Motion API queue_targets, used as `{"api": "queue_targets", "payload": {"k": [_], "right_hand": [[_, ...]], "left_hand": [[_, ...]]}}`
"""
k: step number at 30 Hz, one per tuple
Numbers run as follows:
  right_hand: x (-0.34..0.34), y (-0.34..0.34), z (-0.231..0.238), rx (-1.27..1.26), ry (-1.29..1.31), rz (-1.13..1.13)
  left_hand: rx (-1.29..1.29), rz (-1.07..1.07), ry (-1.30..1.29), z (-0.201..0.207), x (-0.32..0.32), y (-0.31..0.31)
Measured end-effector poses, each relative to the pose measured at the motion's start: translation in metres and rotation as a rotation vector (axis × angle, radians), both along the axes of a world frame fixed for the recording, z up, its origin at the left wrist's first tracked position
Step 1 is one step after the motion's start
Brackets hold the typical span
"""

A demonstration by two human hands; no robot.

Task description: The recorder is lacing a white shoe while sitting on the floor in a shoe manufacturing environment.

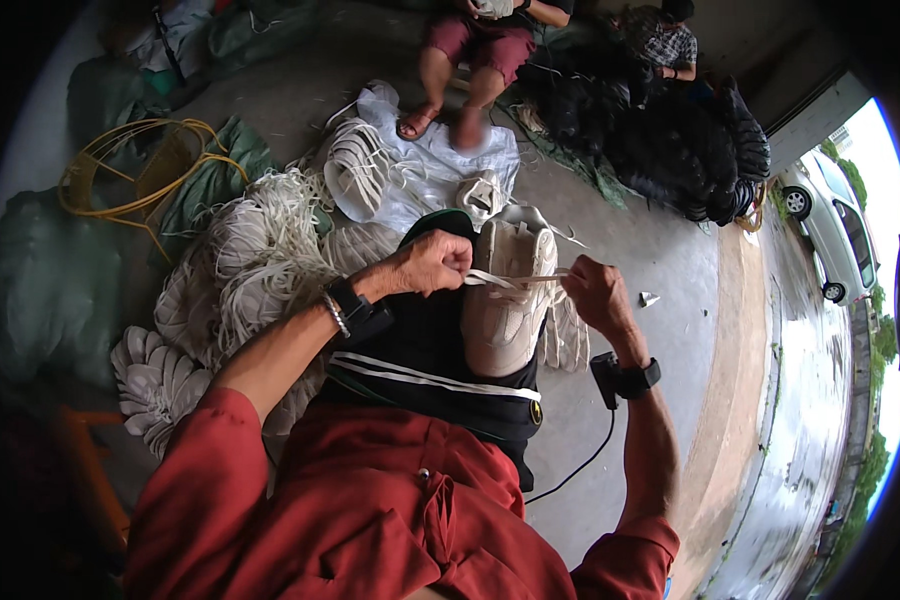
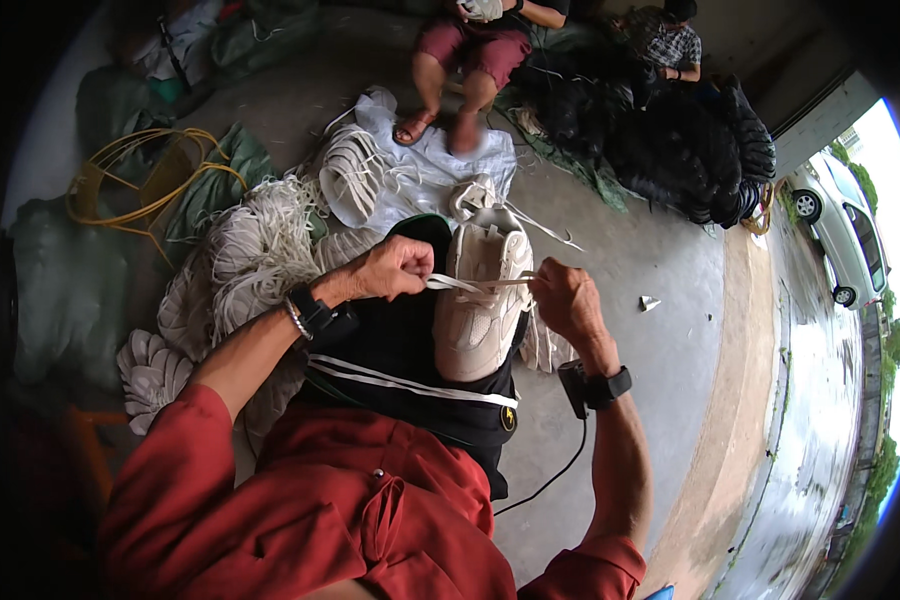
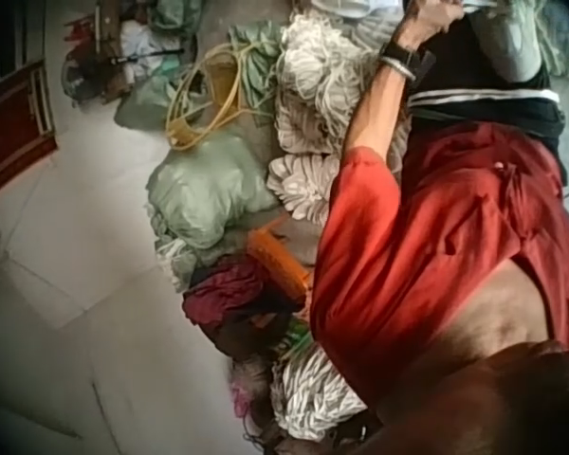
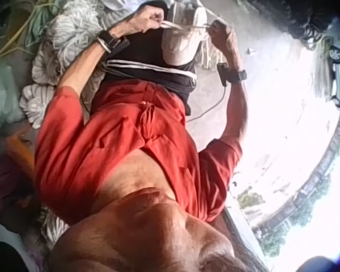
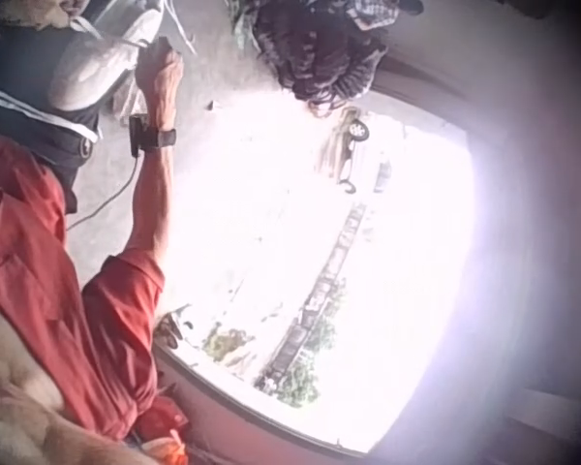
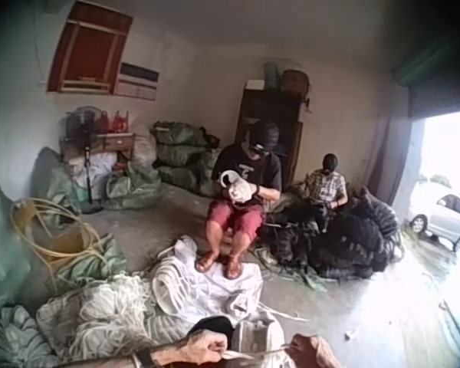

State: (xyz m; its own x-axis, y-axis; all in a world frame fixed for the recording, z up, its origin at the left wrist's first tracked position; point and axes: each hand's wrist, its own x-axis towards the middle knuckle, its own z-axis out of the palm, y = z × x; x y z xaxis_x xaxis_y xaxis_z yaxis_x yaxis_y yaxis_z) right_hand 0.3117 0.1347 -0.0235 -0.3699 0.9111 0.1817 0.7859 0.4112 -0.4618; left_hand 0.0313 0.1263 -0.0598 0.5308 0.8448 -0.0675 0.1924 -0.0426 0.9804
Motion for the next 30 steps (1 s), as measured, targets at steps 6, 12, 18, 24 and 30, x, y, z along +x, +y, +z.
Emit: {"api": "queue_targets", "payload": {"k": [6,12,18,24,30], "right_hand": [[0.052,0.001,0.013,-0.012,0.047,-0.067],[0.098,0.001,0.024,-0.231,0.125,-0.292],[0.104,0.006,0.02,-0.244,0.153,-0.305],[0.045,-0.007,-0.006,-0.06,0.276,-0.246],[-0.03,-0.032,-0.03,-0.042,0.153,0.138]], "left_hand": [[0.36,0.009,0.164,-0.022,0.028,0.017],[0.322,0.024,0.174,-0.026,0.023,0.011],[0.341,0.14,0.023,-0.019,0.035,0.002],[0.478,0.294,0.246,-0.029,0.053,-0.001],[0.43,0.245,0.239,-0.03,0.05,0.003]]}}
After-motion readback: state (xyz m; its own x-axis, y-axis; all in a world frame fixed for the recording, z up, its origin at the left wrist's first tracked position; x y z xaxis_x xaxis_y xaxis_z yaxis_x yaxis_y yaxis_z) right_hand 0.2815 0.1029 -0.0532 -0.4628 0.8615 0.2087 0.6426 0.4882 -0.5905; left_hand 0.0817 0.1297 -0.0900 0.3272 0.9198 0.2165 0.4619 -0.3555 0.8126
